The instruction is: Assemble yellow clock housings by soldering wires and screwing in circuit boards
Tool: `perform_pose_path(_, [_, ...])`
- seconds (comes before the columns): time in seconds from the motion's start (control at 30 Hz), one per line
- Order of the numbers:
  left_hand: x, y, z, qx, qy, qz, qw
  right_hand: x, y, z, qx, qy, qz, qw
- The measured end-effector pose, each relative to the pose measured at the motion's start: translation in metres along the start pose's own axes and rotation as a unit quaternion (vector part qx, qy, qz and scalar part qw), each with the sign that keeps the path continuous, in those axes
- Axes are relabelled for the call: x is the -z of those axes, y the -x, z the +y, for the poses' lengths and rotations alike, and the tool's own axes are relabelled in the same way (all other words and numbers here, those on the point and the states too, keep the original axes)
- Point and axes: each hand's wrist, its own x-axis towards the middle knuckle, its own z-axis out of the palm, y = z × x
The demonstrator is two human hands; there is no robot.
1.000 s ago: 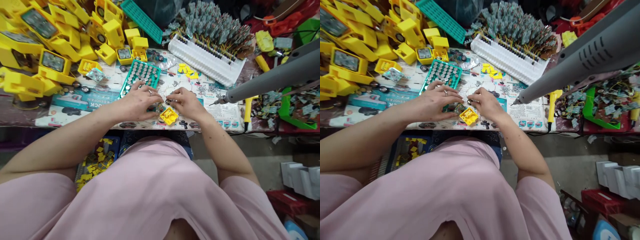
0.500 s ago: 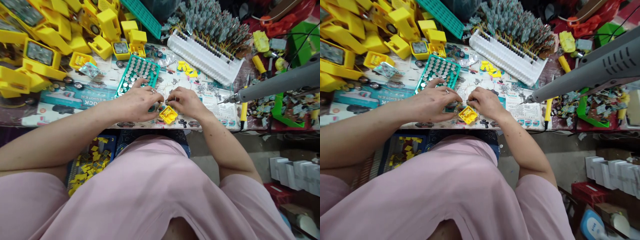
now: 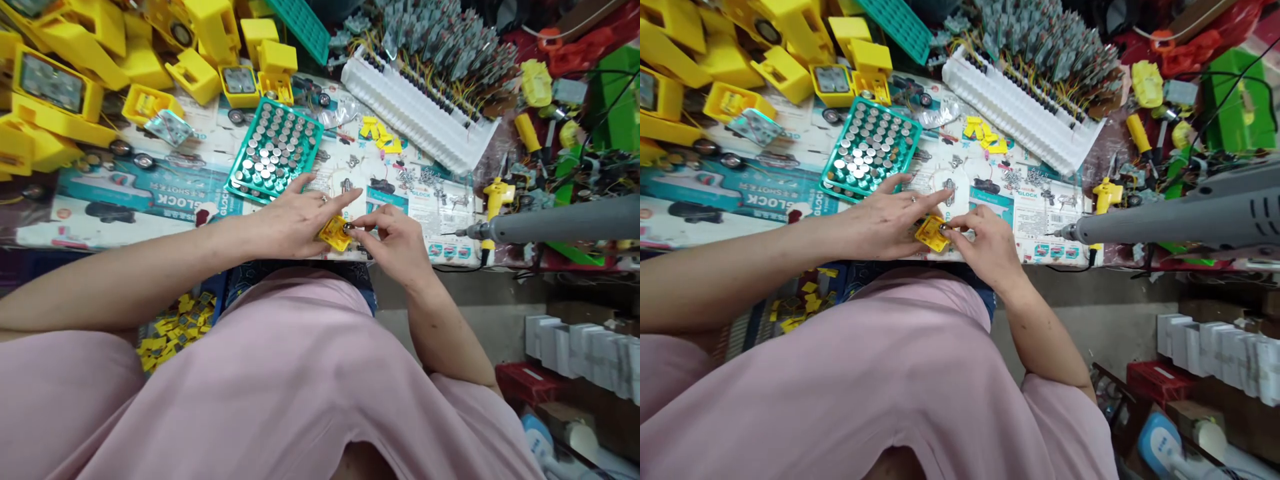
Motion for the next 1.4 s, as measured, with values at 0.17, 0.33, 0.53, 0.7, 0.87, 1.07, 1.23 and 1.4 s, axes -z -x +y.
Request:
perform_pose_path(0.17, [-0.014, 0.008, 0.015, 0.063, -0.054, 0.079, 0.993, -0.002, -0.005, -0.003, -0.011, 0.042, -0.051, 0.998])
perform_pose_path(0.33, [-0.015, 0.011, 0.022, 0.078, -0.031, 0.105, 0.991, -0.004, -0.010, -0.009, 0.001, 0.130, -0.075, 0.989])
perform_pose_path(0.53, [-0.016, 0.010, 0.020, 0.077, -0.027, 0.094, 0.992, -0.005, -0.009, -0.019, 0.006, 0.203, -0.098, 0.974])
perform_pose_path(0.7, [-0.015, 0.010, 0.022, 0.081, -0.016, 0.095, 0.992, -0.011, 0.004, -0.031, -0.011, 0.292, -0.084, 0.953])
perform_pose_path(0.87, [-0.015, 0.011, 0.020, 0.070, -0.028, 0.101, 0.992, -0.012, 0.004, -0.033, 0.028, 0.330, -0.085, 0.940])
perform_pose_path(1.07, [-0.019, 0.008, 0.017, 0.059, -0.017, 0.100, 0.993, -0.002, -0.012, -0.034, -0.010, 0.300, -0.197, 0.933])
perform_pose_path(1.23, [-0.015, 0.017, 0.009, 0.026, 0.020, 0.127, 0.991, -0.006, -0.003, -0.031, -0.002, 0.299, -0.140, 0.944])
perform_pose_path(1.4, [-0.009, 0.048, -0.008, 0.082, 0.011, 0.194, 0.977, 0.004, 0.009, -0.015, 0.042, 0.195, -0.033, 0.979])
